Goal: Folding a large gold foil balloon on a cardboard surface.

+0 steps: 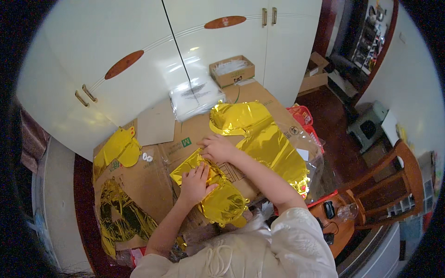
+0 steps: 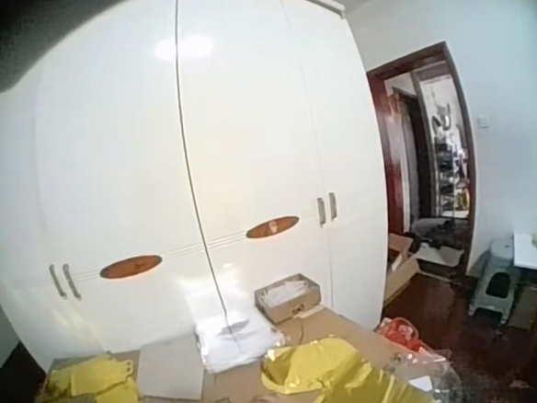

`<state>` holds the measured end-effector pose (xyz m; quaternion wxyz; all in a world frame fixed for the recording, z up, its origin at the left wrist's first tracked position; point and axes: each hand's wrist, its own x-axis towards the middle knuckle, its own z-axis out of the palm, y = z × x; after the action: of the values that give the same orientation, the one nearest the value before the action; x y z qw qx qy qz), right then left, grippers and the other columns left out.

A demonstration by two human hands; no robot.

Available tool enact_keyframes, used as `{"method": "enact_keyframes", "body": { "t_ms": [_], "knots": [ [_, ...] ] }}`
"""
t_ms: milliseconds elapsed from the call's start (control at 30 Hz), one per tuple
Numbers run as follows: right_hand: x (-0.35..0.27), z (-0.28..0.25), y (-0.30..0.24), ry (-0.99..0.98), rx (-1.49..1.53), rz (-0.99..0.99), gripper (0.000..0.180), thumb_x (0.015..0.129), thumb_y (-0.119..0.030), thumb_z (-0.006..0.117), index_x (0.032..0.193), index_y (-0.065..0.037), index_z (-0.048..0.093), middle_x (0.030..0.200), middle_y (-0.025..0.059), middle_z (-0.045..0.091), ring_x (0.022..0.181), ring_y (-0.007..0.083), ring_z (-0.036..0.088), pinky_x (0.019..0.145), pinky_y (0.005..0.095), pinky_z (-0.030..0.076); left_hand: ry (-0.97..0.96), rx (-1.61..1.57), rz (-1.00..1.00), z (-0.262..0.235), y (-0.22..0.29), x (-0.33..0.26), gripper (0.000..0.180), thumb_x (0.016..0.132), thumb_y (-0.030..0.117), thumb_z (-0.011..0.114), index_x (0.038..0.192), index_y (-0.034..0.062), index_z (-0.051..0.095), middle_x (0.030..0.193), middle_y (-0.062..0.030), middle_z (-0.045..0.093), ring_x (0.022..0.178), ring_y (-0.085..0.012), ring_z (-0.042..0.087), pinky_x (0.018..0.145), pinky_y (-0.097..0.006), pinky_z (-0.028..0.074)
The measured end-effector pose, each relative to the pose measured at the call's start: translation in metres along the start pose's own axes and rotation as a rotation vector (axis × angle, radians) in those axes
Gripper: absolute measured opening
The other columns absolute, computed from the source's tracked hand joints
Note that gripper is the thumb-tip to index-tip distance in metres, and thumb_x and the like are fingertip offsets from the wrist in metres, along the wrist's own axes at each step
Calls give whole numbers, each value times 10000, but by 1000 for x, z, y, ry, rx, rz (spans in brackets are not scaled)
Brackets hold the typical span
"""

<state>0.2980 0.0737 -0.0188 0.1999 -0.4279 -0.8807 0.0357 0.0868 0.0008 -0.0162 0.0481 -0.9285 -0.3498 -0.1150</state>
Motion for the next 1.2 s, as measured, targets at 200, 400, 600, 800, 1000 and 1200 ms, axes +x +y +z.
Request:
{"method": "enact_keyframes", "body": {
  "t_ms": [200,400,600,800,1000,1200],
  "knots": [
    [-14,13,9,-19,-61,-34,378,847,-461,630,1163,-266,700,1337,-4,563,1281,246,459,1025,460,375,32,-15,7,3,-1,-1,793,823,607,607,1359,33,501,1372,-155,531,1120,-261,550,890,-435,401],
    [-18,10,10,-92,-90,-24,481,836,-532,619,1250,-288,648,1413,15,493,1338,288,399,1065,506,339,-44,-169,-46,-8,-16,6,592,915,425,571,1349,29,498,1380,-154,519,1176,-268,530,933,-447,406],
    [-16,4,5,-105,-139,-14,469,832,-533,621,1237,-299,655,1425,39,484,1343,294,393,1066,504,336,9,-240,64,12,-60,34,550,963,300,509,1413,6,395,1436,-166,460,1360,-305,399,1093,-481,319],
    [-20,9,0,-57,-204,-14,441,831,-500,631,1187,-245,686,1410,37,499,1335,279,405,1050,476,342,-31,-191,139,20,-66,32,630,961,349,512,1455,2,333,1488,-171,401,1398,-309,355,1128,-501,276],
    [-40,-6,-21,-84,-134,30,449,877,-443,609,1242,-186,650,1403,31,510,1346,265,405,1073,469,319,19,-158,152,19,-65,30,642,929,428,533,1409,16,422,1477,-153,423,1378,-279,386,1116,-506,290],
    [-62,-18,-26,-193,-158,-36,442,937,-420,549,1284,-154,617,1423,-28,515,1403,204,340,1096,463,293,0,-157,153,13,-62,31,640,913,475,536,1400,68,461,1471,-145,423,1369,-280,390,1115,-523,282]
  ]
}}
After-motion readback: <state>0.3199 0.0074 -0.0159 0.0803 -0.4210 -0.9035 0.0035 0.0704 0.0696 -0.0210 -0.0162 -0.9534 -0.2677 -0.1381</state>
